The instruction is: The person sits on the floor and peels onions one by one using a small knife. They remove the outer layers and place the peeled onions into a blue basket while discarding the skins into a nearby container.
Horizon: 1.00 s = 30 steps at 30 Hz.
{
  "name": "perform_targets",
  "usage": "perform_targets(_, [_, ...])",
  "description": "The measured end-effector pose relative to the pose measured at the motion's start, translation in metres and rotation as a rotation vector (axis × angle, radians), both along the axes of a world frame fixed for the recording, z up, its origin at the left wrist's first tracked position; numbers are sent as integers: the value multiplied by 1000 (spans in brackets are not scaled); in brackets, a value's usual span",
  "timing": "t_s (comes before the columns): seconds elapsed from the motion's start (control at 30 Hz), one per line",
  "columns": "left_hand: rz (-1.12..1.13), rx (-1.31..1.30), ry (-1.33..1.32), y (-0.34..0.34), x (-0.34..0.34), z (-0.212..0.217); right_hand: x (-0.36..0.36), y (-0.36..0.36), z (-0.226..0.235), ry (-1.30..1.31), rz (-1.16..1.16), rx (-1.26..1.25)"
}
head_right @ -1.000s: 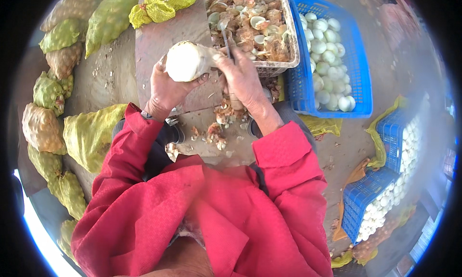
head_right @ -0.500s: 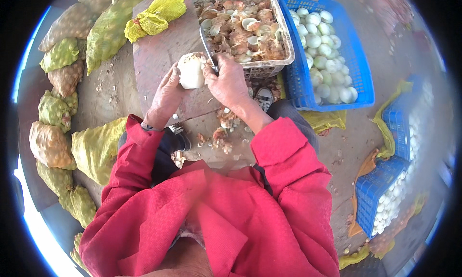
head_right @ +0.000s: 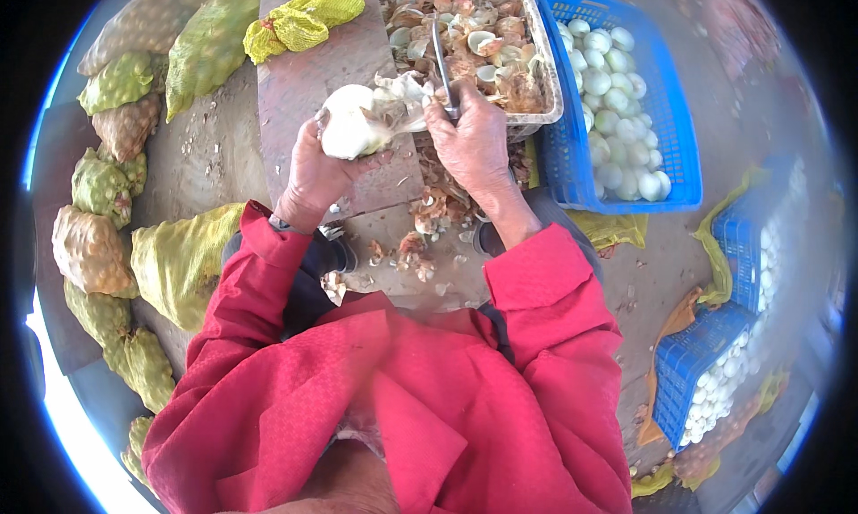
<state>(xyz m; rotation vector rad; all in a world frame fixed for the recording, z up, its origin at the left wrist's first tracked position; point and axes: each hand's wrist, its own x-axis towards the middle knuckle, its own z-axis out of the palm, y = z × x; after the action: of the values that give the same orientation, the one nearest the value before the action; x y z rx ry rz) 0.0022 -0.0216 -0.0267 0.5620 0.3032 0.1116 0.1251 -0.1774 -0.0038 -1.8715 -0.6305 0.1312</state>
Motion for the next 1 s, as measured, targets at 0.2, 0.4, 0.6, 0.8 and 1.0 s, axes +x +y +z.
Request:
perform_targets(0.2, [-84,44,82,0,0,10,18,-11,-3,55,-50,19])
perform_targets(0.4, [52,45,80,-2,4,-3,-17,-1,11,228,306,10])
perform_targets(0.6, [-17,62,-16,-3,-1,-15,-26,14,2,4,242,13])
perform_targets(0.8, [-1,137,-10,-10,-2,-11,-29,11,10,-157,170,-75])
perform_targets(1.0, [-71,145,-80,-10,-1,2,-3,4,10,-204,-10,-124])
